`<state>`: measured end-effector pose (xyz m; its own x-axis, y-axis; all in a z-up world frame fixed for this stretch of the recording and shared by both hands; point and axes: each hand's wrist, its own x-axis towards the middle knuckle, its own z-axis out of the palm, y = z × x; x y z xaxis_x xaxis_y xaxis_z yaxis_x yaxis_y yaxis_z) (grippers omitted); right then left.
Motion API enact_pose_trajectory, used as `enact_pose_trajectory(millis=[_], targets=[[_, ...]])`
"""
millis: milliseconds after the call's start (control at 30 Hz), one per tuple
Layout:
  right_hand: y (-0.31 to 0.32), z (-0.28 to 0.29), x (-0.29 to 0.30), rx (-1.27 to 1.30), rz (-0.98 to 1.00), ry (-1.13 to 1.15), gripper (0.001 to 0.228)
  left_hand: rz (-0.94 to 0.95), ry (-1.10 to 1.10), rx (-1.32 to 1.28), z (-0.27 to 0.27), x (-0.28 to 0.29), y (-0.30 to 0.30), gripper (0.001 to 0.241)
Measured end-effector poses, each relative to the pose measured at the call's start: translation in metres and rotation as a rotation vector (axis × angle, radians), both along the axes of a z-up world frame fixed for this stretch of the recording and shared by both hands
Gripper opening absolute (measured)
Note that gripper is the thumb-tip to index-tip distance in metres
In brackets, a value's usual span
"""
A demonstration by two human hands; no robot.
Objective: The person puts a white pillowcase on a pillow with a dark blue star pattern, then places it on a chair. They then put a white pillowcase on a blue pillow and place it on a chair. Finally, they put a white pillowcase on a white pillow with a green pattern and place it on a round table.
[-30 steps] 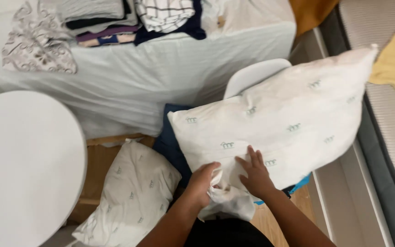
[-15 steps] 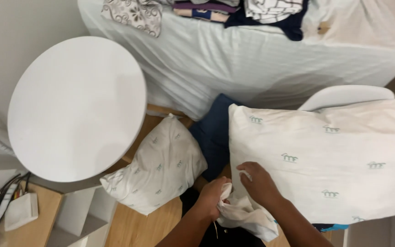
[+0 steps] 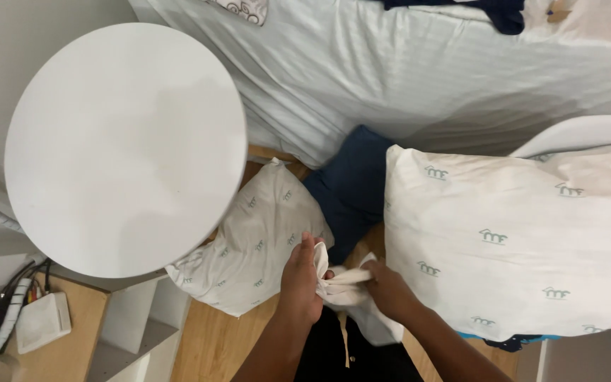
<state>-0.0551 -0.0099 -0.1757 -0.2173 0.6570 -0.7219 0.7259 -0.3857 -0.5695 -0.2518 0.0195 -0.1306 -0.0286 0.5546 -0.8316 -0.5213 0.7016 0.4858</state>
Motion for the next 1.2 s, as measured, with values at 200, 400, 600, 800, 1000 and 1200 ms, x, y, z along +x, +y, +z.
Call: enact_pose_trajectory(millis=[200, 400, 600, 800, 1000, 1200], targets=[[0.04, 0.02, -0.032, 0.068, -0.438, 0.023, 0.028, -0.522, 0.335, 0.065, 0.038, -0.022, 0.031, 0.064], [0.061, 0.028, -0.058, 0.185, -0.482, 0.015, 0.03, -0.708, 0.117, 0.082, 0.014, -0.058, 0.033, 0.056], [0.076, 0.036, -0.07, 0.123, -0.662, 0.041, 0.034, -0.726, 0.303, 0.258, 0.019, -0.092, 0.068, 0.055], [0.088, 0.049, -0.071, -0.014, -0.597, -0.015, 0.038, -0.679, 0.313, 0.264, 0.026, -0.1, 0.091, 0.062], [0.107, 0.006, -0.057, 0.008, -0.563, -0.001, 0.037, -0.659, 0.253, 0.151, 0.003, -0.092, 0.105, 0.062], [0.143, -0.033, -0.042, -0.011, -0.516, -0.003, 0.037, -0.463, 0.116, 0.012, -0.032, -0.076, 0.137, 0.064]])
